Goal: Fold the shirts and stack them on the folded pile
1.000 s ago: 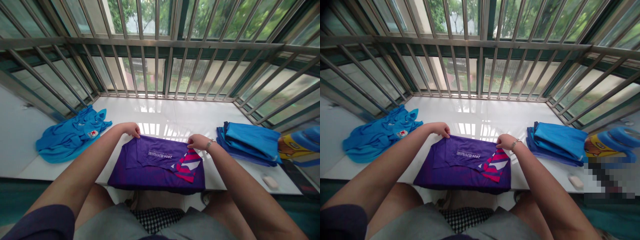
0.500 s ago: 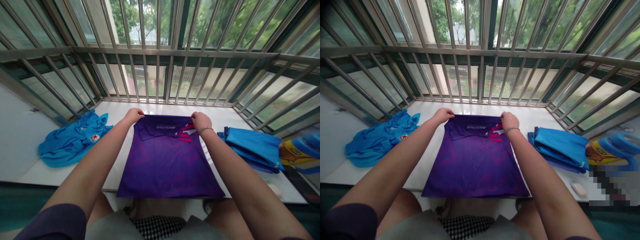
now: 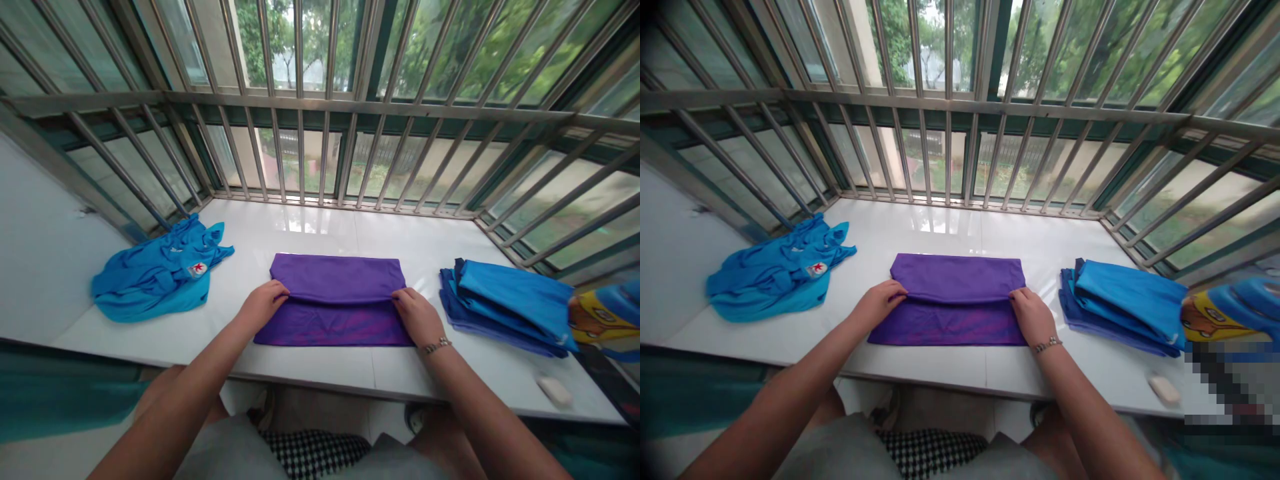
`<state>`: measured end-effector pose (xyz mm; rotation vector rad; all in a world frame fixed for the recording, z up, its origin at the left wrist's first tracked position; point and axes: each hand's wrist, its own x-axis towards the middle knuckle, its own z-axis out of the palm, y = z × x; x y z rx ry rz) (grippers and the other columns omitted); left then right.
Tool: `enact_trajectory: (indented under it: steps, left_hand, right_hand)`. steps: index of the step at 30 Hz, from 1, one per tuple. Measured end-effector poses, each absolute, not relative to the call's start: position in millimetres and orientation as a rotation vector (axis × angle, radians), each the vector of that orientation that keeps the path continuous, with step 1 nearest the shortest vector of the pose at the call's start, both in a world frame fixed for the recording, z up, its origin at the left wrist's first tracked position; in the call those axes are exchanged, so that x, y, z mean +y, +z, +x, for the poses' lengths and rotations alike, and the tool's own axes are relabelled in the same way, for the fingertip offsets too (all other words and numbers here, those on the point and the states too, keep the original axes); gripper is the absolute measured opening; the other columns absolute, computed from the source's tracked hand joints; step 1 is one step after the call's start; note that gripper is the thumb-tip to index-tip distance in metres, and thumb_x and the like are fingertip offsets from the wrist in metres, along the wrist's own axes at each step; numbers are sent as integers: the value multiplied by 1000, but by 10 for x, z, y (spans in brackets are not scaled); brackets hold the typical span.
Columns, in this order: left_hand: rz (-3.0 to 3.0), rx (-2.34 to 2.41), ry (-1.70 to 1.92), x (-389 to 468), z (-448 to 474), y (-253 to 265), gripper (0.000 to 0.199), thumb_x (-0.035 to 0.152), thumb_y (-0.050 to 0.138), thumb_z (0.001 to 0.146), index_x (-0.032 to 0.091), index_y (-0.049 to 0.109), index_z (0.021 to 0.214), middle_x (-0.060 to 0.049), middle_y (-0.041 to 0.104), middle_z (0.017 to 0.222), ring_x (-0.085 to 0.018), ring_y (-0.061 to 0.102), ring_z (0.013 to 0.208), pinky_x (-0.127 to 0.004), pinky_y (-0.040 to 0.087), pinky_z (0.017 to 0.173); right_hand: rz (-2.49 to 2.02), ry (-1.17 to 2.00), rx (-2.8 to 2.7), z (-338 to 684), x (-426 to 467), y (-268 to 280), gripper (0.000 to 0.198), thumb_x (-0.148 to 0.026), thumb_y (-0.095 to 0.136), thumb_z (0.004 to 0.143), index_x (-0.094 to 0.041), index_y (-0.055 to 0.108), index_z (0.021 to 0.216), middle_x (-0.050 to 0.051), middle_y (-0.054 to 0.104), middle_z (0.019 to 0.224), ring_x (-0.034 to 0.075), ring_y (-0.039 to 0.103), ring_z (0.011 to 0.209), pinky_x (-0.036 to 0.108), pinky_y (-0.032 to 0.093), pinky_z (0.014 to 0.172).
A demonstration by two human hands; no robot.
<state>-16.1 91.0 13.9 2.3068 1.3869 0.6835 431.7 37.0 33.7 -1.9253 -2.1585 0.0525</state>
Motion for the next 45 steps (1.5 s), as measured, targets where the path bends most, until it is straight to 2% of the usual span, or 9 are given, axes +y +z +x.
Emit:
enact_trajectory:
  steps: [4, 9, 14, 18, 22, 28, 34, 41, 45]
  left_hand:
    - [2388, 1401, 518, 901, -179, 180, 20, 16, 66, 95, 24, 79, 108, -7, 77, 112, -25, 74, 107, -37, 59, 99]
    - [2451, 1213, 260, 885, -293, 786, 23, 13, 63, 92, 24, 81, 101, -5, 79, 106, -22, 74, 98, -32, 57, 92]
    - [2363, 1129, 281, 1000, -464, 1542, 18, 32, 66, 95, 25, 82, 100, -2, 79, 93, -18, 72, 81, -26, 53, 73]
    - [2334, 1369, 263, 1627, -485, 1975, 26, 44, 72, 89, 25, 83, 104, 1, 77, 78, -18, 70, 71, -25, 48, 63]
    - [2331, 1548, 339, 2493, -285, 2128, 21, 36, 77, 84, 23, 84, 99, 1, 78, 77, -18, 71, 73, -25, 49, 67]
    - [2212, 1812, 582, 3177, 116, 1813, 5, 23, 81, 78, 20, 83, 82, -4, 80, 79, -23, 74, 87, -30, 55, 83]
    - [2200, 1825, 717, 3041, 138, 1261, 17, 25, 72, 88, 20, 83, 99, -7, 83, 98, -25, 76, 95, -34, 57, 92]
    - [2250, 1699, 640, 2468, 111, 598, 13, 16, 73, 85, 21, 79, 94, -7, 77, 103, -23, 75, 95, -34, 60, 93]
    - [2339, 1644, 682, 1890, 165, 186, 28, 17, 69, 91, 21, 75, 118, -12, 69, 128, -26, 73, 113, -41, 60, 105]
  right_hand:
    - [-1895, 96, -2158, 4350, 430, 465, 23, -25, 52, 103, -24, 73, 110, 11, 76, 116, 27, 73, 106, 36, 55, 95]
    - [-1820, 331, -2296, 4401, 398, 967, 15, -26, 61, 96, -24, 73, 105, 7, 79, 103, 24, 74, 92, 34, 54, 85]
    - [-1677, 608, -2370, 4469, 371, 1604, 18, -38, 62, 99, -26, 76, 101, 2, 79, 90, 19, 71, 78, 29, 50, 71]
    - [-1767, 499, -2290, 4588, 865, 1936, 23, -46, 66, 98, -26, 76, 99, 1, 77, 84, 18, 70, 74, 28, 47, 68]
    - [-1874, 285, -2205, 4595, 1702, 2021, 17, -39, 72, 94, -23, 78, 96, 2, 79, 88, 18, 68, 76, 28, 46, 70]
    - [-2036, -89, -1980, 4331, 2559, 1837, 17, -29, 69, 96, -20, 80, 105, 8, 80, 103, 23, 69, 93, 30, 48, 81]
    - [-1964, -139, -2029, 4330, 2593, 1383, 18, -21, 62, 99, -18, 78, 107, 12, 77, 108, 25, 68, 102, 32, 48, 89]
    - [-1916, -24, -2153, 4472, 2123, 668, 14, -18, 63, 98, -19, 75, 105, 10, 75, 107, 21, 70, 95, 30, 52, 88]
    - [-1886, 8, -2168, 4464, 1762, 307, 25, -17, 65, 96, -19, 72, 120, 12, 73, 121, 22, 72, 103, 31, 55, 94]
